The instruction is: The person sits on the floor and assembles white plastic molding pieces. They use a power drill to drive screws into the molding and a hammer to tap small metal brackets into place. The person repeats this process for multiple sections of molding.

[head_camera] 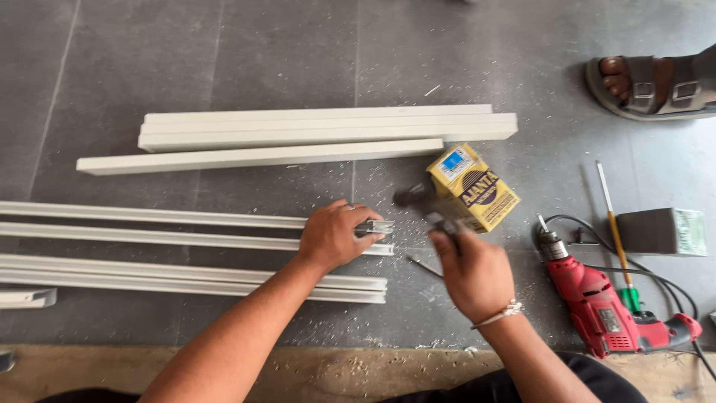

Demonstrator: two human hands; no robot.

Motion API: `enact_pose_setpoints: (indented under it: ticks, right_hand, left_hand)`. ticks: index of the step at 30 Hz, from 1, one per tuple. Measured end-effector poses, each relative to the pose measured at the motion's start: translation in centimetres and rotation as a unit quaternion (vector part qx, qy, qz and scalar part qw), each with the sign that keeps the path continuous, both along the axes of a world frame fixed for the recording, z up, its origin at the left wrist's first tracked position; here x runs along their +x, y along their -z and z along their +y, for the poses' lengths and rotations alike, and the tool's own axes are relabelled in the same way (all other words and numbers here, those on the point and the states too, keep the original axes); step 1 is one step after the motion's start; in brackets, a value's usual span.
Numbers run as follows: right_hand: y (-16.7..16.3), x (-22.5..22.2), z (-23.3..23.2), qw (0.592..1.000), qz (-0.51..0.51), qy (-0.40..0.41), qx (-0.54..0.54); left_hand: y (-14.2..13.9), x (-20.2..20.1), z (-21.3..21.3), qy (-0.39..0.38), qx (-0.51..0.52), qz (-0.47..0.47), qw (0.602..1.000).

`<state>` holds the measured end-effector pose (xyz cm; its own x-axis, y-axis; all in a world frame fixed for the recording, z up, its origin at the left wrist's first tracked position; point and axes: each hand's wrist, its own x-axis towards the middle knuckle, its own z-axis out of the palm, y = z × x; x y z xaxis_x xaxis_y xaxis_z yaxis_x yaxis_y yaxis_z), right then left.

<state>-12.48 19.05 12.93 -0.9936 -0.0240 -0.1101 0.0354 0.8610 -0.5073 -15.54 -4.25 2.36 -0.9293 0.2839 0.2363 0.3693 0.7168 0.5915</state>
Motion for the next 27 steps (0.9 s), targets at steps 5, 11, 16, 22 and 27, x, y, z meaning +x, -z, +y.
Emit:
enact_pose_setpoints:
  ticks: [5,11,16,22,27]
  right_hand:
    - [-0.4,0.5,-1.9,0.993,0.083,-0.073,-0.042]
    - [0.9,-0.4,-0.8,0.993,-0.042,-0.037,0.103]
    - [2.7,-0.7,1.5,0.993,0.001,0.029,0.114]
    - [5.7,-0.8,3.0,0.979,-0.063,0.007,0.193]
    - [5.4,0.0,3.5,0.981,0.072,-0.011,0.182]
  left_hand:
    - [-0.7,0.2,0.0,-0.024,-0.029,-0.067,0.997]
    - [-0.7,0.2,0.3,-0.02,-0.011,-0.016,1.0]
    - [0.2,0.7,0.0,-0.012,0.051,0.073,0.996]
    - [0.0,0.1,0.1,-0.105,0.124,0.042,0.986]
    - [-2.0,2.0,0.6,-0.094,0.084,0.037,0.991]
